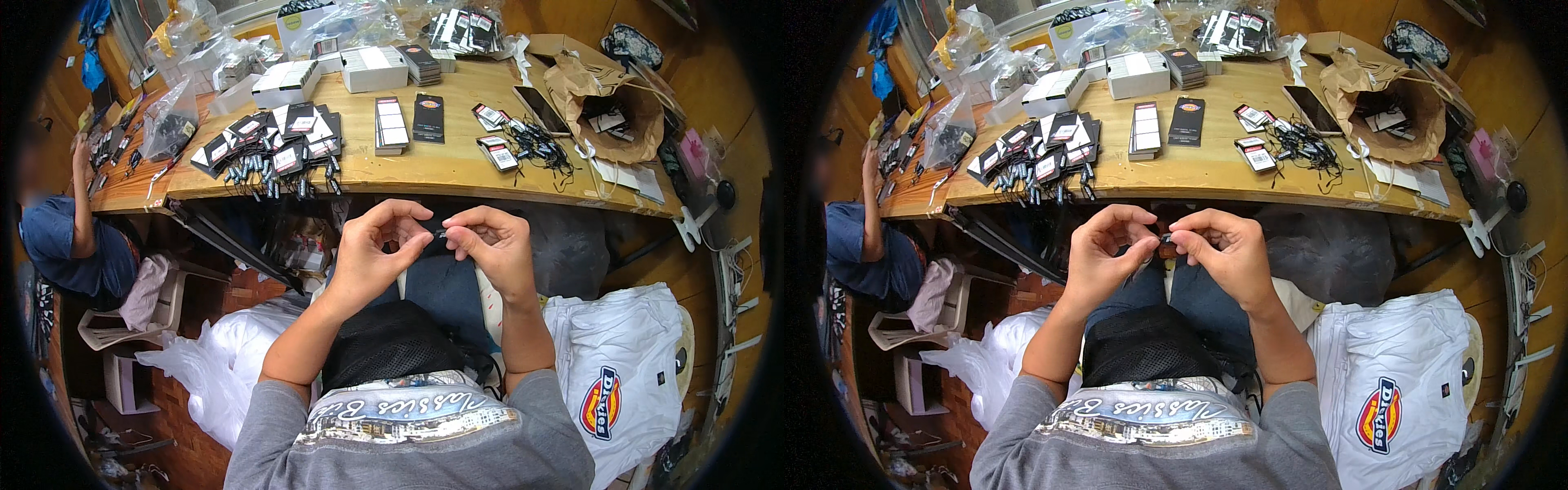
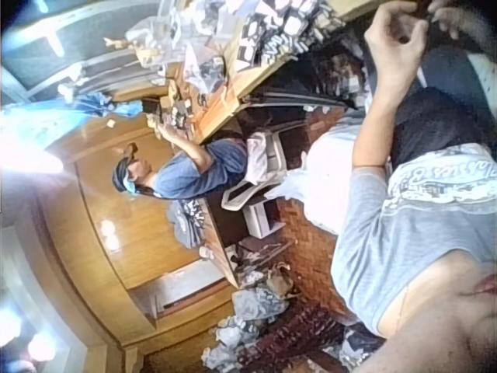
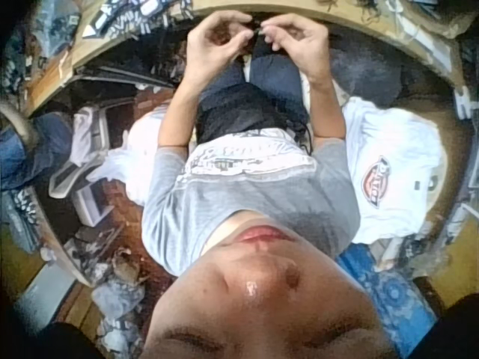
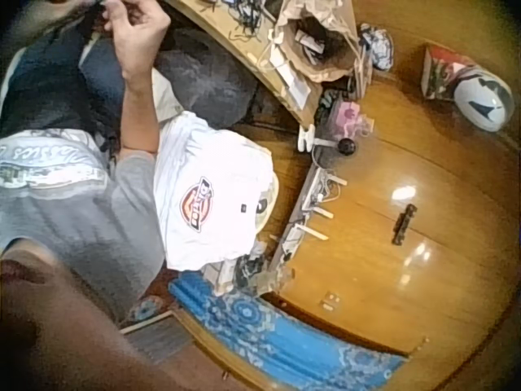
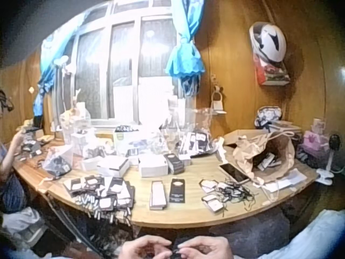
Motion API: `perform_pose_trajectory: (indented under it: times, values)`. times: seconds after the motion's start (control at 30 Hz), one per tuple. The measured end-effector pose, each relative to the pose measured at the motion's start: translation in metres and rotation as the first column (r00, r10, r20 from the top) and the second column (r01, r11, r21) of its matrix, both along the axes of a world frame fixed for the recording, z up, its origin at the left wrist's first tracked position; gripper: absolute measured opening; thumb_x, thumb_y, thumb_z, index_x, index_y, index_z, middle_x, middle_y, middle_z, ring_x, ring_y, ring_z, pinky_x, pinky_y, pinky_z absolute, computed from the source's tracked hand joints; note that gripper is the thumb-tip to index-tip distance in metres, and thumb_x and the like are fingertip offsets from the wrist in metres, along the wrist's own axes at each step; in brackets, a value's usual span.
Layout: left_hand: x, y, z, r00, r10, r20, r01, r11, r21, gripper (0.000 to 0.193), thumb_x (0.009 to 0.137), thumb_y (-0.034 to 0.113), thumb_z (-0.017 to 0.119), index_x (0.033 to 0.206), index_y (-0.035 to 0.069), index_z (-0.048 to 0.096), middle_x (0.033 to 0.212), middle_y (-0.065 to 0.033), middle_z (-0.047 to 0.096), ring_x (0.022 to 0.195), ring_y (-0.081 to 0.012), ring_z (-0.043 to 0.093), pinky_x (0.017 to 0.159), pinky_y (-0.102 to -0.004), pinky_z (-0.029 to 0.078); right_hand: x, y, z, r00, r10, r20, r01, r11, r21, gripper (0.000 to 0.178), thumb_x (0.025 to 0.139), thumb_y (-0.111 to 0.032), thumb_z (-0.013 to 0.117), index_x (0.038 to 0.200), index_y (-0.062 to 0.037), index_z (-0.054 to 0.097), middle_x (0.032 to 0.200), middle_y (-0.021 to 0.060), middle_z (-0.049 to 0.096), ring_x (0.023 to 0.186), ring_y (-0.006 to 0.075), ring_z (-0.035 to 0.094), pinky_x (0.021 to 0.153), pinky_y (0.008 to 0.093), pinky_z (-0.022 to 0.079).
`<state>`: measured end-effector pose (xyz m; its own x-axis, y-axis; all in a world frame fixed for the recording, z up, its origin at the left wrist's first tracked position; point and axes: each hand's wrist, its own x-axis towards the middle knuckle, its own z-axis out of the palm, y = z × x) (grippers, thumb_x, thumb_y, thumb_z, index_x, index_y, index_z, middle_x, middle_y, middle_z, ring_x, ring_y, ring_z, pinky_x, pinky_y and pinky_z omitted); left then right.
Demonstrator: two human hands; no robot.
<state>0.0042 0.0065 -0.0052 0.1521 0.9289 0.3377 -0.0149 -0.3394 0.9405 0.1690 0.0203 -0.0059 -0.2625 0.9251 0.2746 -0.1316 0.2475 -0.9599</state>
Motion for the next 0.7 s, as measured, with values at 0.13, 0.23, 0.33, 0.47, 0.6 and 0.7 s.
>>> perform_pose_trajectory:
  times: [0.13,0.23,0.33,0.47,0.6,0.7]
  values:
    - [-0.002,0.005,-0.001,0.995,-0.091,0.041,0.093,0.995,-0.034,0.023,0.07,-0.005,0.057,0.093,-0.003,0.052,0.07,-0.0027,0.054,0.064,-0.0062,0.052,0.058,-0.0177,0.043,0.004,0.004,0.001,0.996,0.07,0.061,-0.071,0.997,0.016,0.01,0.072,-0.002,0.059,0.08,0.0032,0.058,0.07,0.0051,0.058,0.057,0.0063,0.051,0.049,0.0169,0.041]
    - [-0.002,0.009,-0.002,0.987,-0.15,0.057,0.153,0.986,-0.064,0.024,0.071,-0.006,0.056,0.094,-0.003,0.051,0.07,-0.0021,0.053,0.065,-0.0059,0.051,0.059,-0.0176,0.043,0.003,0.004,0.001,0.994,0.1,0.05,-0.101,0.995,0.024,0.009,0.072,-0.001,0.059,0.08,0.0035,0.058,0.069,0.0053,0.057,0.058,0.0066,0.051,0.049,0.0172,0.041]
    - [-0.001,0.012,-0.005,0.972,-0.207,0.113,0.213,0.976,-0.047,0.027,0.07,-0.006,0.056,0.096,-0.003,0.05,0.072,-0.002,0.052,0.067,-0.0058,0.051,0.061,-0.0176,0.042,0.002,0.002,0.002,0.993,0.117,0.003,-0.117,0.993,-0.001,0.008,0.072,-0.001,0.059,0.079,0.0037,0.058,0.069,0.006,0.057,0.058,0.007,0.052,0.049,0.0174,0.042]
    - [-0.004,0.016,-0.01,0.921,-0.288,0.262,0.324,0.94,-0.107,0.032,0.067,-0.002,0.063,0.096,-0.002,0.05,0.075,-0.0036,0.053,0.068,-0.007,0.051,0.063,-0.0186,0.043,0.003,-0.001,0.002,0.989,0.145,0.0,-0.145,0.989,-0.006,0.007,0.072,0.0,0.058,0.078,0.004,0.057,0.069,0.0067,0.057,0.058,0.0075,0.052,0.049,0.0174,0.042]
    - [-0.007,0.014,-0.013,0.921,-0.294,0.255,0.327,0.94,-0.099,0.029,0.066,-0.001,0.064,0.092,-0.002,0.051,0.075,-0.0032,0.053,0.068,-0.0072,0.051,0.062,-0.0187,0.043,-0.001,-0.001,0.002,0.981,0.194,-0.006,-0.194,0.981,-0.006,0.007,0.072,0.0,0.058,0.079,0.0039,0.057,0.068,0.0063,0.057,0.057,0.0074,0.052,0.05,0.0176,0.042]
    - [-0.011,0.01,-0.011,0.93,-0.287,0.231,0.32,0.94,-0.116,0.027,0.067,-0.001,0.062,0.091,-0.002,0.05,0.076,-0.0033,0.053,0.069,-0.0074,0.051,0.062,-0.0188,0.043,-0.005,-0.002,0.002,0.97,0.241,-0.025,-0.242,0.969,-0.045,0.008,0.073,0.0,0.058,0.079,0.0039,0.057,0.068,0.0058,0.057,0.058,0.0071,0.052,0.05,0.0175,0.043]
